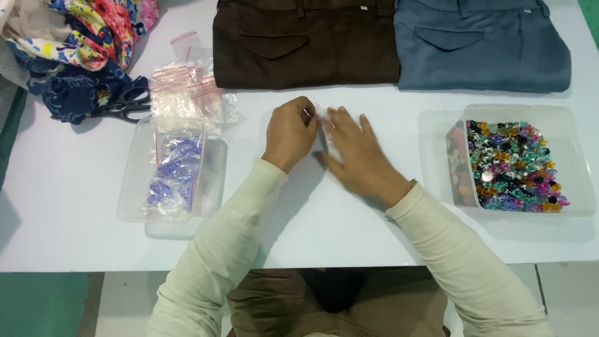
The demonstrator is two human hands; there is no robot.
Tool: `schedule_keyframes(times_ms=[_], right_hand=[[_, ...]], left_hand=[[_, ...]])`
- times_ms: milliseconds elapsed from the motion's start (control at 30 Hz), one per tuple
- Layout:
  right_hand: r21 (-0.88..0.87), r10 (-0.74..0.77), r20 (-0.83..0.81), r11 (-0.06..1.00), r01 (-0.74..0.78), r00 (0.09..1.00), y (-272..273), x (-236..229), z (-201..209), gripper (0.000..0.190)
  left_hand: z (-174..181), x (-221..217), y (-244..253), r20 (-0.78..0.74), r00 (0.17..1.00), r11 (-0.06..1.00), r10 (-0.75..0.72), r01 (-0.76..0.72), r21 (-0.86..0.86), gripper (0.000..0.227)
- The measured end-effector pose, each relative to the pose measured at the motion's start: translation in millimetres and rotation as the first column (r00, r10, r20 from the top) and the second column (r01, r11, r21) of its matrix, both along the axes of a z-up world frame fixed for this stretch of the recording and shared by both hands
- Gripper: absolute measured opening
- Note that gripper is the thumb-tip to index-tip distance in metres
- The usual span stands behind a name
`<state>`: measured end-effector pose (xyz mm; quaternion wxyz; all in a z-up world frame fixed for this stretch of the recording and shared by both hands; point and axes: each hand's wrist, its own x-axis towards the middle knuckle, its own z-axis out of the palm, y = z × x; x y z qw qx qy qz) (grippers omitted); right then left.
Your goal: The person sorts purple flower-shaped buttons from a large container of multicolored buttons into a small plastic bag, then places the small bag into a larger container of bagged buttons.
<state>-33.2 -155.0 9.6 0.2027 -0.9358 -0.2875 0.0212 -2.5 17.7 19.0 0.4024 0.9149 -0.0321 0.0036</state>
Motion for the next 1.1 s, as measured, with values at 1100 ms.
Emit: schedule_keyframes(times_ms=[1100], right_hand=[[0.198, -0.135, 0.252, 0.977, 0.085, 0.958, 0, 4, 0, 0.019]], left_hand=[[-32, 29, 14, 0.204, 0.975, 0.974, -0.093, 0.047, 0.220, 0.010]])
